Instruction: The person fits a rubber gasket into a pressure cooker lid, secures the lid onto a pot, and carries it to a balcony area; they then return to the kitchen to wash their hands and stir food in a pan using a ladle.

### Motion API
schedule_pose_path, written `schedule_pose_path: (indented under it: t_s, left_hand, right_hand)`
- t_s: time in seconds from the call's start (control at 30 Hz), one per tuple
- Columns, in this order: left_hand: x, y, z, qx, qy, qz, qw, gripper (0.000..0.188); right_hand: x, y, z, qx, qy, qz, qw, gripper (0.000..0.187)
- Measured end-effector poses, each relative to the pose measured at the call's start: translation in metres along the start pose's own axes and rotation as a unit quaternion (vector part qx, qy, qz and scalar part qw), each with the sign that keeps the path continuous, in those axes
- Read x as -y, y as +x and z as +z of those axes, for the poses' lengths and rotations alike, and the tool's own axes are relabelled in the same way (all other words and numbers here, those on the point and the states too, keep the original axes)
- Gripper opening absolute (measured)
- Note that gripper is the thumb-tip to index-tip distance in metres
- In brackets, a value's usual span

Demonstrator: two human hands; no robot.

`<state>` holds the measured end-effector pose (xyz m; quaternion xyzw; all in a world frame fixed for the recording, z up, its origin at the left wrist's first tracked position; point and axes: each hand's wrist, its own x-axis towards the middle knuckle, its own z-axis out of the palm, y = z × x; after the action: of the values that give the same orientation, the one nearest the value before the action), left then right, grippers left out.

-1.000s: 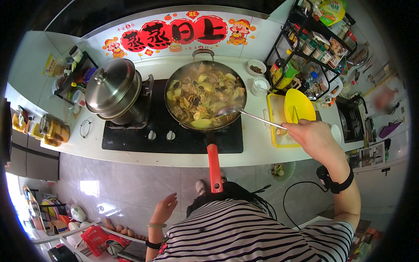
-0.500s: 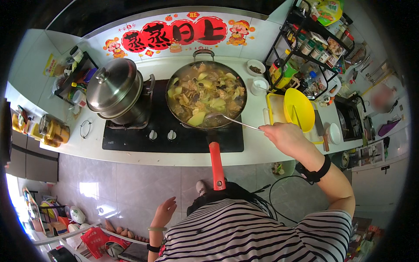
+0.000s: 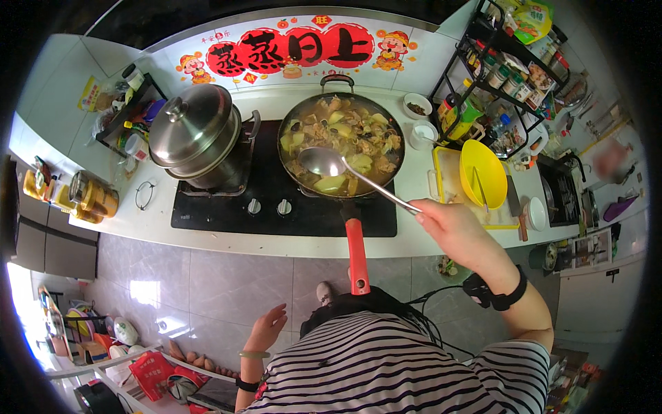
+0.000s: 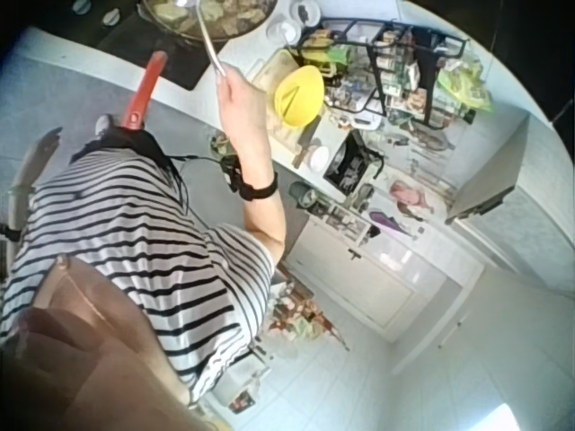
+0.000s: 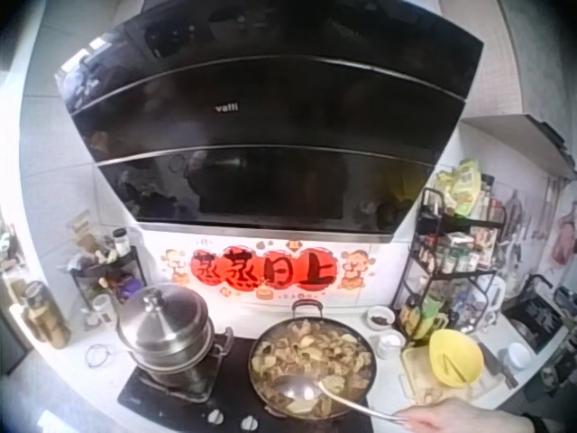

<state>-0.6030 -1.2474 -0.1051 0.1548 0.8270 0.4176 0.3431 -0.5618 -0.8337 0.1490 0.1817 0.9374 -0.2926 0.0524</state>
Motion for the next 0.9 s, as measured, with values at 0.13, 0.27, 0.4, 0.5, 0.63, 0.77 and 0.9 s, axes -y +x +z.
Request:
schedule_pose_path:
  t_s: [0.13,0.27,0.4,0.5,0.63,0.77,0.9]
  left_hand:
    - [0.017,-0.005,0.001,-0.01,-0.012,0.009,1.0,0.039]
    - [0.026,-0.01,0.0,-0.014,-0.023,0.005,1.0,0.038]
    - [0.031,-0.011,-0.001,-0.015,-0.017,0.007,1.0,0.038]
    - [0.029,-0.012,-0.005,-0.018,-0.01,0.022,1.0,0.038]
    - [0.031,-0.017,-0.01,-0.024,-0.011,0.02,0.999,0.038]
    - [0.039,-0.024,-0.011,-0.042,-0.018,0.009,0.999,0.037]
    - [0.044,-0.029,-0.007,-0.042,-0.019,0.004,0.999,0.037]
  right_hand:
    - [-0.002,0.008,0.034,0.02,-0.038,-0.046,0.998,0.025]
    - [-0.01,0.019,0.068,0.003,-0.113,-0.083,0.99,0.026]
    - [-0.008,0.037,0.085,-0.033,-0.209,-0.105,0.972,0.027]
    - [-0.012,0.056,0.089,-0.076,-0.266,-0.146,0.95,0.028]
    - [-0.007,0.074,0.086,-0.029,-0.256,-0.083,0.963,0.021]
    - [-0.012,0.077,0.074,-0.041,-0.134,-0.108,0.984,0.017]
    - [-0.003,0.063,0.044,-0.062,-0.089,-0.099,0.989,0.02]
